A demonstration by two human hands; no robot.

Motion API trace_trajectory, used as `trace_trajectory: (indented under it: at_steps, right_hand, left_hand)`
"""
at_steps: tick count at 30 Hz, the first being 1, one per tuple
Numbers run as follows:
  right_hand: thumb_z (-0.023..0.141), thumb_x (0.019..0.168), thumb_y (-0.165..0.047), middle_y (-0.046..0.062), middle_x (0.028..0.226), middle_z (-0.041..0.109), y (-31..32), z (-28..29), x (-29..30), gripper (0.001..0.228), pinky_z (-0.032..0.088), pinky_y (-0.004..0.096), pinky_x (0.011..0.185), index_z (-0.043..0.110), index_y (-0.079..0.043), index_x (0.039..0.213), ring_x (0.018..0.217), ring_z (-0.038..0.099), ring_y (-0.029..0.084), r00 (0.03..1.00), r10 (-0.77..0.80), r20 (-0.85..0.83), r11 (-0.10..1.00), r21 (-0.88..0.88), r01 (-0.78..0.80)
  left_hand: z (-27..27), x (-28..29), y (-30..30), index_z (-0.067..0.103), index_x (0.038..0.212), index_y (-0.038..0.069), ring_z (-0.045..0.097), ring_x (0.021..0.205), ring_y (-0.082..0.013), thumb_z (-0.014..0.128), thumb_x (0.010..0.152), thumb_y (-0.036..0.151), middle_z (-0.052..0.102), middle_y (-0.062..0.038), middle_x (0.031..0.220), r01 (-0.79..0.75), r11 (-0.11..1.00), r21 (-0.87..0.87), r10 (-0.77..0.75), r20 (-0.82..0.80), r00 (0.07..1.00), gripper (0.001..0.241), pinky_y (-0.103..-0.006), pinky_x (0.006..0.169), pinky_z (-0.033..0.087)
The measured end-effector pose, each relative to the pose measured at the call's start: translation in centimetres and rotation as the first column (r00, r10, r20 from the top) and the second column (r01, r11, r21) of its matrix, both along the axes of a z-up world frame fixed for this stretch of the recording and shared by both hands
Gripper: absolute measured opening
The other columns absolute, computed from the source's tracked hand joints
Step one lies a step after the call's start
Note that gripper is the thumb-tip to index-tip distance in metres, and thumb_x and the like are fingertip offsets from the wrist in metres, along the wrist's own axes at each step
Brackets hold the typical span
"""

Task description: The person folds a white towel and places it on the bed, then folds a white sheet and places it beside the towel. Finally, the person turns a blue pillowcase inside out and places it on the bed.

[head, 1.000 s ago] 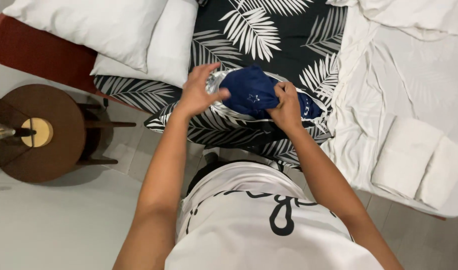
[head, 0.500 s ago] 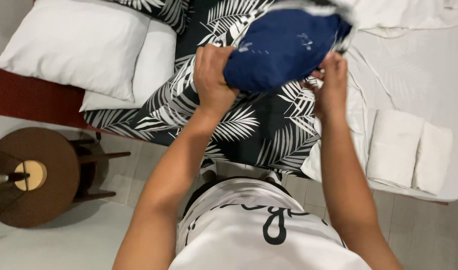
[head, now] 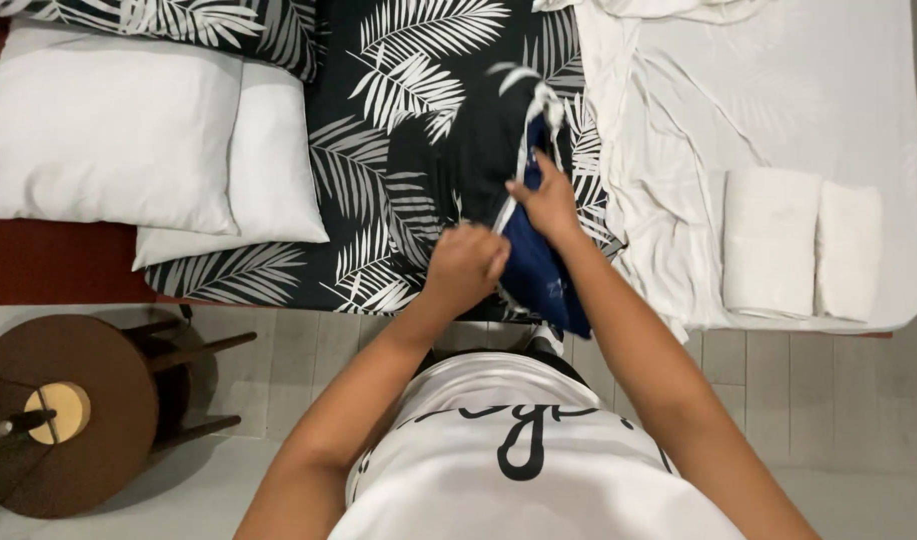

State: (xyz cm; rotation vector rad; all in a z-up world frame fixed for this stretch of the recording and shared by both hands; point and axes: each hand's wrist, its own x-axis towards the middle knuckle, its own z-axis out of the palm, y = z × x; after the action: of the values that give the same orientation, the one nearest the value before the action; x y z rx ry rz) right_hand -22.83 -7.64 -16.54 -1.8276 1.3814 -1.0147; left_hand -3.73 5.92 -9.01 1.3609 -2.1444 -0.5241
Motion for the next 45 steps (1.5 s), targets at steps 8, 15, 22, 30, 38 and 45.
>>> trace_trajectory:
  at_steps: [8, 15, 22, 30, 38, 45]
  right_hand:
    - [0.082, 0.085, -0.018, 0.018, 0.111, 0.076, 7.1, 8.3, 2.0, 0.061, 0.054, 0.029, 0.086, 0.063, -0.007, 0.142, 0.093, 0.07, 0.016, 0.999, -0.034, 0.001, 0.953, 0.301, 0.032]
    - [0.079, 0.091, -0.015, 0.012, 0.125, 0.076, 8.8, 8.3, -1.1, 0.052, 0.052, 0.026, 0.093, 0.062, -0.009, 0.14, 0.103, 0.065, 0.007, 0.984, 0.117, 0.135, 0.961, 0.234, -0.146]
    - [0.075, 0.093, -0.017, 0.018, 0.115, 0.07, 8.5, 11.9, -0.8, 0.03, 0.052, 0.036, 0.097, 0.073, -0.009, 0.122, 0.107, 0.068, 0.029, 0.98, 0.136, -0.144, 0.985, 0.123, -0.119]
    - [0.09, 0.081, -0.036, 0.022, 0.102, 0.058, 7.5, 10.9, 0.9, 0.055, 0.047, 0.048, 0.086, 0.061, 0.004, 0.105, 0.099, 0.057, 0.04, 0.906, -0.264, -0.33, 0.961, -0.013, 0.275]
    - [0.074, 0.085, 0.001, 0.016, 0.099, 0.054, 11.8, 13.8, -0.1, 0.016, 0.048, 0.04, 0.083, 0.065, 0.001, 0.098, 0.095, 0.057, 0.034, 0.991, 0.065, -0.115, 0.976, -0.201, -0.088]
    - [0.076, 0.087, 0.005, 0.009, 0.109, 0.064, 17.4, 12.6, -2.6, 0.024, 0.05, 0.032, 0.087, 0.071, -0.006, 0.107, 0.1, 0.063, 0.026, 0.99, 0.112, 0.091, 0.994, -0.011, -0.111]
  left_hand:
    - [9.5, -0.4, -5.8, 0.07, 0.119, 0.022, 0.055, 0.116, -0.0399, 0.074, 0.073, 0.025, 0.055, -0.01, 0.131, -0.159, 0.844, -0.511, 0.217, 0.055, 0.975, 0.047, -0.0506, 0.095, 0.046]
    - [9.2, 4.3, -11.6, 0.075, 0.115, 0.026, 0.066, 0.111, -0.0283, 0.067, 0.092, 0.007, 0.059, -0.002, 0.126, -0.26, 0.944, -0.202, 0.301, 0.209, 0.931, 0.031, -0.0425, 0.079, 0.057]
    - [6.7, 0.8, -14.4, 0.076, 0.112, 0.009, 0.07, 0.101, -0.0356, 0.058, 0.079, -0.012, 0.066, -0.011, 0.129, -0.124, 0.971, -0.205, 0.078, -0.219, 0.973, 0.043, -0.0418, 0.083, 0.057]
    - [3.7, -1.7, -13.6, 0.078, 0.109, 0.011, 0.074, 0.11, -0.0304, 0.052, 0.07, -0.014, 0.079, -0.013, 0.111, 0.049, 0.953, 0.299, 0.104, -0.474, 0.874, 0.053, -0.0367, 0.096, 0.054]
    - [6.1, -2.6, -15.8, 0.078, 0.105, 0.019, 0.067, 0.099, -0.0379, 0.063, 0.081, -0.005, 0.066, -0.012, 0.109, -0.137, 0.99, 0.039, 0.142, -0.165, 0.976, 0.038, -0.0462, 0.084, 0.053]
    - [-5.6, 7.8, -17.8, 0.086, 0.092, 0.026, 0.067, 0.105, -0.0342, 0.072, 0.081, 0.009, 0.067, -0.016, 0.111, -0.444, 0.877, 0.184, 0.432, 0.103, 0.896, 0.025, -0.0425, 0.091, 0.054]
